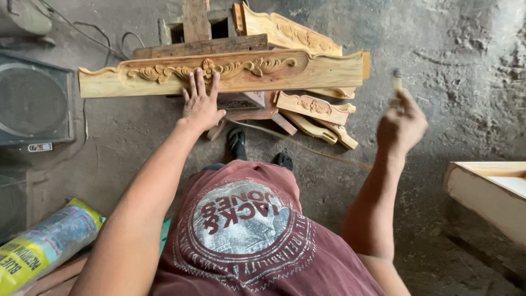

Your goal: The person sands a decorative wooden carving by hand, then applies varnish to multiple wooden furniture components using a brush and a container of liquid.

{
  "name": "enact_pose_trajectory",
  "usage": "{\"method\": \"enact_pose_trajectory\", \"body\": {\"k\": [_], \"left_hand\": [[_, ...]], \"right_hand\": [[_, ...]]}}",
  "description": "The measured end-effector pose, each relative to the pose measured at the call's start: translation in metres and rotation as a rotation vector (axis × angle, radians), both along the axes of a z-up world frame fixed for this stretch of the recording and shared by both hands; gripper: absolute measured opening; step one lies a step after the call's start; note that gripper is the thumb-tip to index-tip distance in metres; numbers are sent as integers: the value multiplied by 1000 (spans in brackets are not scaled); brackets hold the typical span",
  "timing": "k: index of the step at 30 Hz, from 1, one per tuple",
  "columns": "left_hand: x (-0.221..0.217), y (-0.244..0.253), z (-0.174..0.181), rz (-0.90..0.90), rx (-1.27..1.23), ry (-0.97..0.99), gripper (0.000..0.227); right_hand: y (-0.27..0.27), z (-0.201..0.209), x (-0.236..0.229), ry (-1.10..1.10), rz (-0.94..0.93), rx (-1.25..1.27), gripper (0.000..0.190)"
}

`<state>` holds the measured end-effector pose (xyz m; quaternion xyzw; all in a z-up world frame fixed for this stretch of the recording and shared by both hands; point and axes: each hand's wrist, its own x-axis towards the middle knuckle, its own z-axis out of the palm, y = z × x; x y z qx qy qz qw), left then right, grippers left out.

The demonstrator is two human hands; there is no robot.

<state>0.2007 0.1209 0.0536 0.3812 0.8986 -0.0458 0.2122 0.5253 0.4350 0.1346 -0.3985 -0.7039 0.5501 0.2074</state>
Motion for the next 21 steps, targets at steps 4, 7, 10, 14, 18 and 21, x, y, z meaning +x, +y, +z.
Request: {"method": "enact_pose_trajectory", "body": {"k": [4,7,10,14,18,21], "left_hand": [[3,-2,-2,36,34,-13,114],[1,-8,-16,86,128,-15,101],[0,-19,-39,81,193,30,90],[-16,-30,-60,-3,397,92,79],[-21,-63,-55,-6,456,106,77],[-30,-100,-42,144,570,88,82]], "right_hand": [[-17,-16,-42,-75,389,77,23],[-30,-43,-68,-85,-105,353,24],[-53,-74,-74,-315,234,559,18],[-63,-99,-59,-3,123,201,32],[-77,-90,-41,-330,-140,394,20],[-118,-84,-52,-74,410,495,22]]}}
